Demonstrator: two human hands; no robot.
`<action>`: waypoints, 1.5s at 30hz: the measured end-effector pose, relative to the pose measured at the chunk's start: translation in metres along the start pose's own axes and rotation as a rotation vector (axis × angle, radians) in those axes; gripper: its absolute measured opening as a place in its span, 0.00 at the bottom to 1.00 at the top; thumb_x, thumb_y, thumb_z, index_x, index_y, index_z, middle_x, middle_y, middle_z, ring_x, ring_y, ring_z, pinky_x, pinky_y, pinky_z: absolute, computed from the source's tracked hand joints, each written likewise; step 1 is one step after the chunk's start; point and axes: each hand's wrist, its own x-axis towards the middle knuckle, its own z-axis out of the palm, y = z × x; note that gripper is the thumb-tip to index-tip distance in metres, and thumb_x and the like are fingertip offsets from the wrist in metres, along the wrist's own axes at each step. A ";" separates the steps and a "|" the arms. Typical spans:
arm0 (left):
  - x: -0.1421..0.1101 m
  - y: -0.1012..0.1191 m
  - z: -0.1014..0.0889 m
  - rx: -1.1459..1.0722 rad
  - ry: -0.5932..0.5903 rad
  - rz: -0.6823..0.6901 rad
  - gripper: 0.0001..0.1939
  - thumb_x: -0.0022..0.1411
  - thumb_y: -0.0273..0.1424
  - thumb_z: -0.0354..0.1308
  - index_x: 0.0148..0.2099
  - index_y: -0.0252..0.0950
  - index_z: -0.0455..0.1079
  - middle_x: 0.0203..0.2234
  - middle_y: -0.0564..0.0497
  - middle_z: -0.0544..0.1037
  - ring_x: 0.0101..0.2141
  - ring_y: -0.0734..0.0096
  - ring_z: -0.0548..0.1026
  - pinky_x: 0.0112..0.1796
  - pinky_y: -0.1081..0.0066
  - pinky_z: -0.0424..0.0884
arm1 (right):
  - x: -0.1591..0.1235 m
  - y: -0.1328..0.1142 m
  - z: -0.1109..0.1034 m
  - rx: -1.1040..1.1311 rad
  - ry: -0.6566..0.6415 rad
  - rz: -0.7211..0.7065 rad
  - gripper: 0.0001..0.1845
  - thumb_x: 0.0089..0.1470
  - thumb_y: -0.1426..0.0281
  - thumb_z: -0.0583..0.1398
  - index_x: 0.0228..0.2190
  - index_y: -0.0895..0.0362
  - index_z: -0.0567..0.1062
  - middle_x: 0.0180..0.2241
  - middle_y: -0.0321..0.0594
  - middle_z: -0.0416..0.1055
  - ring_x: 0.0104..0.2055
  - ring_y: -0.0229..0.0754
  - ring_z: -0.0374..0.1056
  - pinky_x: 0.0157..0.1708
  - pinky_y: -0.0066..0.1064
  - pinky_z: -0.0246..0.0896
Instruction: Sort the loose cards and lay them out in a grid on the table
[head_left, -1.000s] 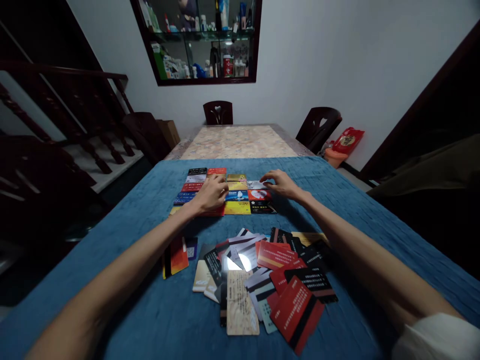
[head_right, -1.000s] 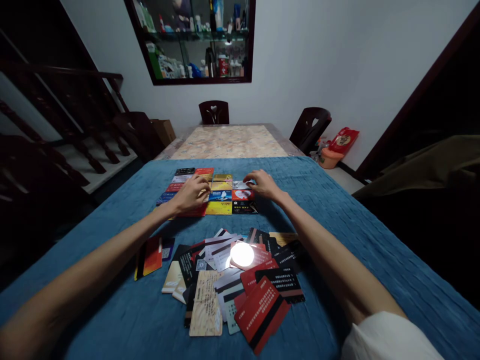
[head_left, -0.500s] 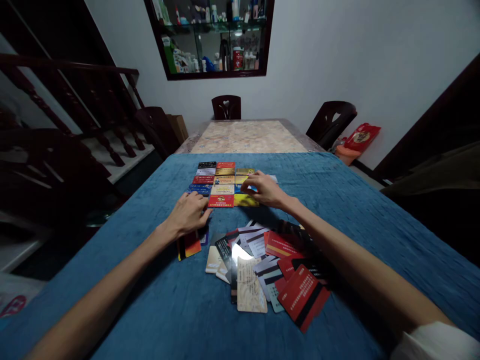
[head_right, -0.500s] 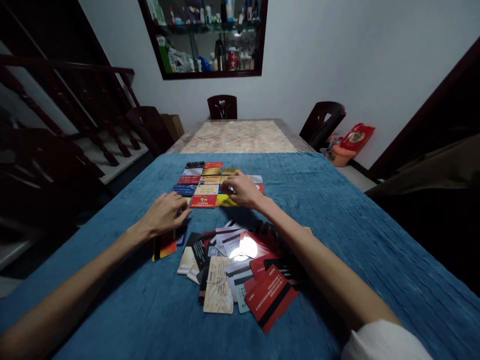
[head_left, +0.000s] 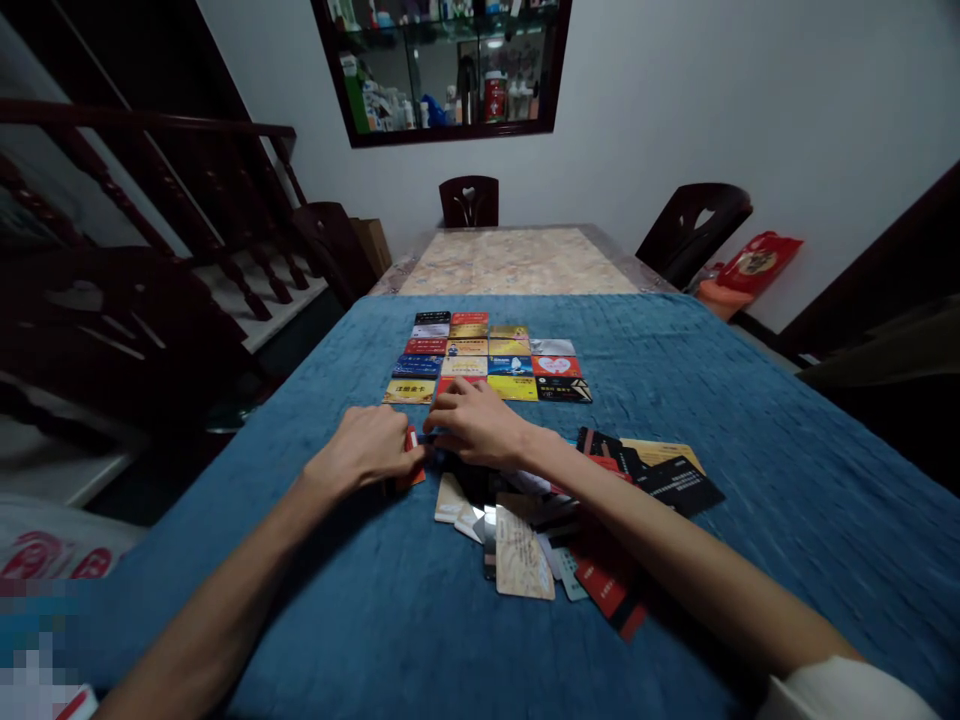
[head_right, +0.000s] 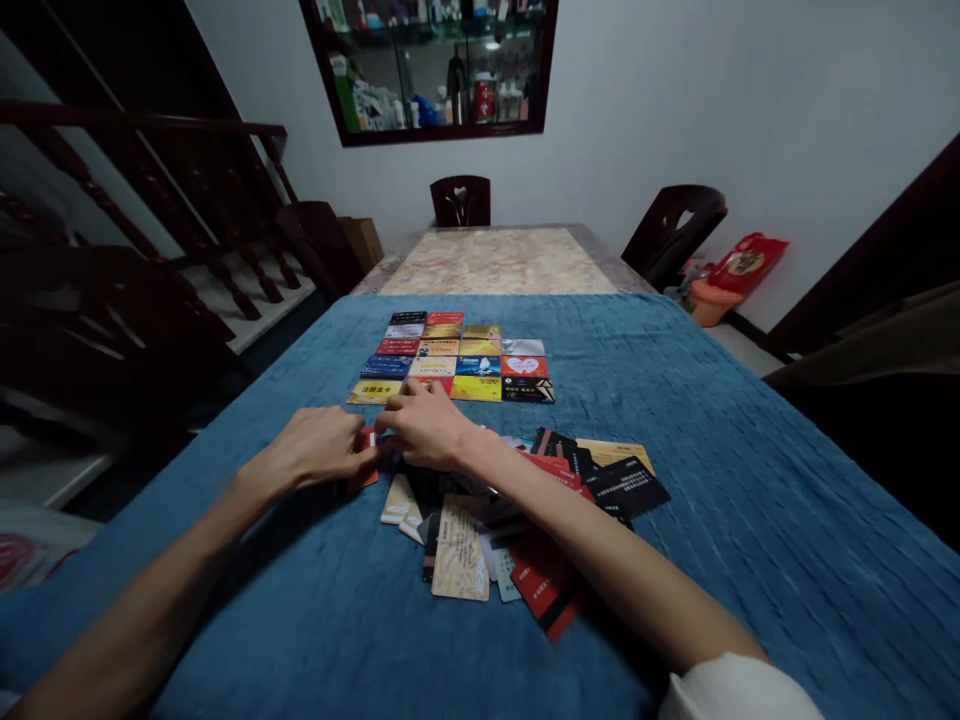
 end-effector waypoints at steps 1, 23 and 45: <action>-0.002 0.004 0.001 0.005 0.000 -0.003 0.23 0.62 0.48 0.49 0.31 0.36 0.77 0.29 0.38 0.80 0.33 0.49 0.79 0.35 0.59 0.70 | 0.000 -0.001 0.001 -0.005 -0.009 0.008 0.10 0.58 0.67 0.62 0.43 0.47 0.78 0.46 0.41 0.75 0.50 0.52 0.59 0.40 0.39 0.49; -0.014 0.010 0.016 -0.356 0.033 0.260 0.18 0.64 0.30 0.52 0.55 0.33 0.65 0.54 0.39 0.69 0.54 0.56 0.67 0.54 0.60 0.66 | -0.006 0.014 0.007 -0.039 -0.123 0.143 0.17 0.59 0.69 0.60 0.50 0.53 0.75 0.50 0.45 0.73 0.54 0.55 0.59 0.43 0.41 0.54; -0.020 0.013 0.018 -0.217 0.072 0.148 0.19 0.70 0.36 0.44 0.58 0.40 0.67 0.52 0.40 0.68 0.53 0.49 0.66 0.49 0.50 0.65 | -0.006 0.015 0.017 0.048 -0.104 0.092 0.17 0.61 0.68 0.59 0.52 0.53 0.74 0.55 0.46 0.71 0.53 0.54 0.59 0.43 0.41 0.56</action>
